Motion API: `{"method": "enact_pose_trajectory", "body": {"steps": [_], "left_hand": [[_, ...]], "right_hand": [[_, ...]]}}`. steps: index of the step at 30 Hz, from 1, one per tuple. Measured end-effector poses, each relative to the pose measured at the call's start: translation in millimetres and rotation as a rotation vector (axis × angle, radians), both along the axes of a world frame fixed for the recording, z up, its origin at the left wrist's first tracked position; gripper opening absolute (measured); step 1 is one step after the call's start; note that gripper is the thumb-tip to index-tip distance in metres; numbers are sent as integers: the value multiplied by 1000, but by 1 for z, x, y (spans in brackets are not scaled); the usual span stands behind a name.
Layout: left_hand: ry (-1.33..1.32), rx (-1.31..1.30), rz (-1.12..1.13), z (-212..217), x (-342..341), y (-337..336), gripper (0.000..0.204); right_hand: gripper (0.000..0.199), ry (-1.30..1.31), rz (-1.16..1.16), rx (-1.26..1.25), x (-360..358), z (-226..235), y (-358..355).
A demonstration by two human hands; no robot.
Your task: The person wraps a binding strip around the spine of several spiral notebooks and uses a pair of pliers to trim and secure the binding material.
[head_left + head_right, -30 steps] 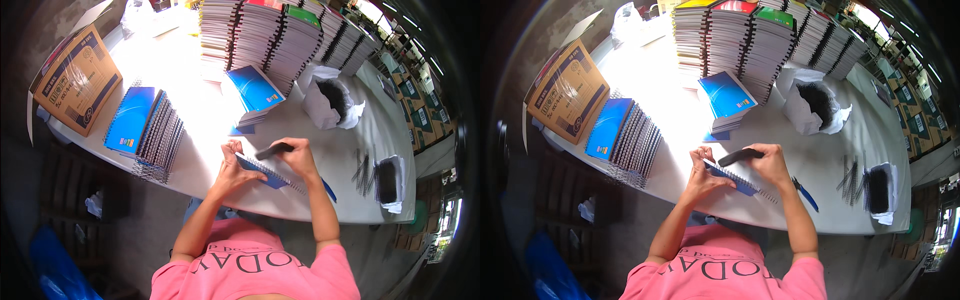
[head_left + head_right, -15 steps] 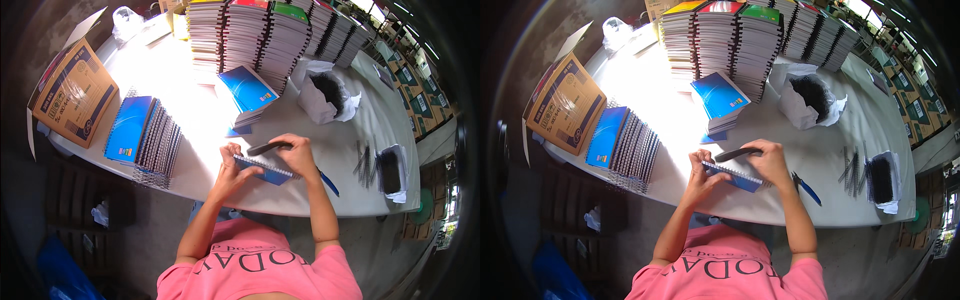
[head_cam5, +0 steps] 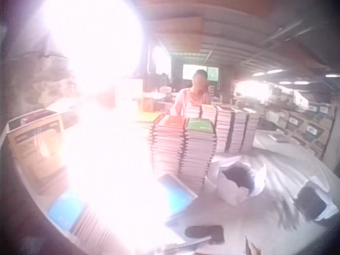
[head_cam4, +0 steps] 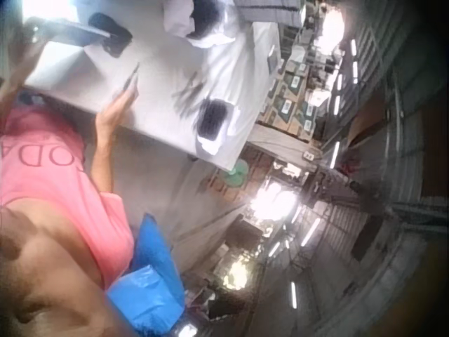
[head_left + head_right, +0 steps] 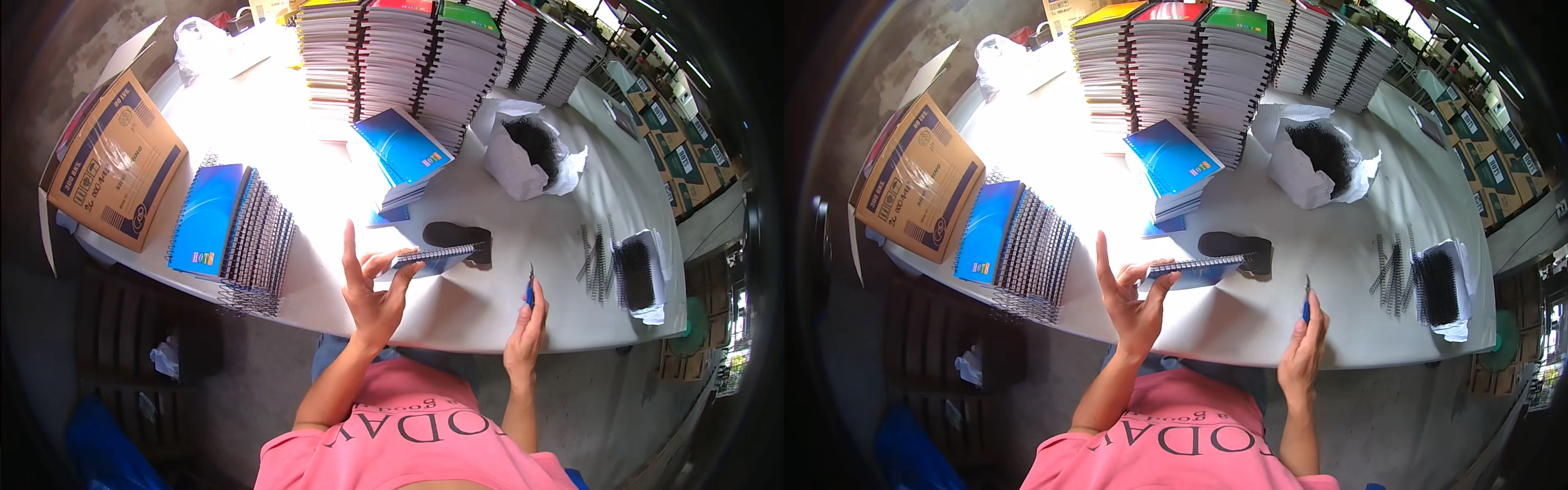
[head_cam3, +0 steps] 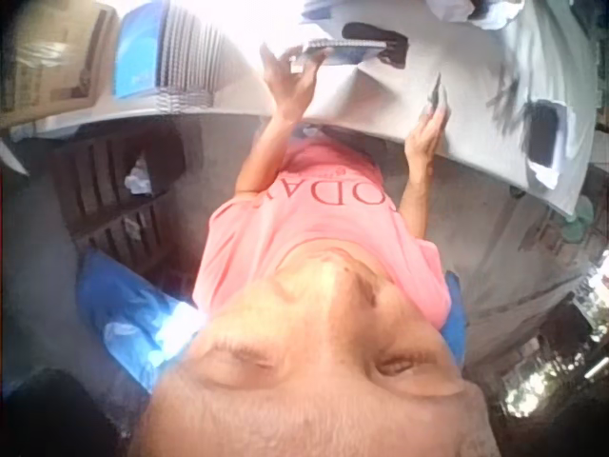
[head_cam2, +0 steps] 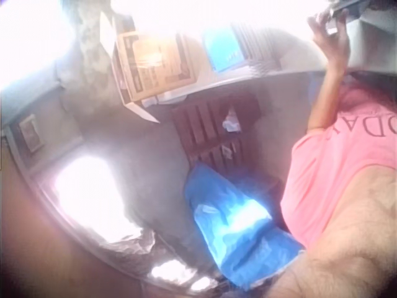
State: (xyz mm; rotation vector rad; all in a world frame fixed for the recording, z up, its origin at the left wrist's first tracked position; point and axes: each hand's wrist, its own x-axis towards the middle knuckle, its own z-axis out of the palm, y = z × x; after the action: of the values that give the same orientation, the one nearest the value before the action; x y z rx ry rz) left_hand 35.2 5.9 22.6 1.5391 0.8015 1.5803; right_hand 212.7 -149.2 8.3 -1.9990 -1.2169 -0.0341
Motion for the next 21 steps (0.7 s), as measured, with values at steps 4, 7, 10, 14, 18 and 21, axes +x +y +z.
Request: {"method": "enact_pose_trajectory", "body": {"steps": [4, 7, 10, 14, 18, 21], "left_hand": [[122, 115, 97, 10, -7, -4, 97], [142, 127, 125, 14, -12, -7, 96], [117, 151, 124, 11, -13, -8, 95], [128, 199, 138, 8, -12, -7, 94], [194, 294, 194, 2, -13, -9, 94], [201, 343, 227, 1, -14, -9, 91]], "right_hand": [[34, -55, 369, 72, -56, 68, 33], [33, -113, 364, 54, -73, 80, 50], [33, -114, 393, 39, -79, 84, 55], [33, 23, 468, 31, -81, 79, 56], [38, 1229, 759, -141, -69, 65, 51], [42, 1592, 801, -200, -72, 57, 49]]}}
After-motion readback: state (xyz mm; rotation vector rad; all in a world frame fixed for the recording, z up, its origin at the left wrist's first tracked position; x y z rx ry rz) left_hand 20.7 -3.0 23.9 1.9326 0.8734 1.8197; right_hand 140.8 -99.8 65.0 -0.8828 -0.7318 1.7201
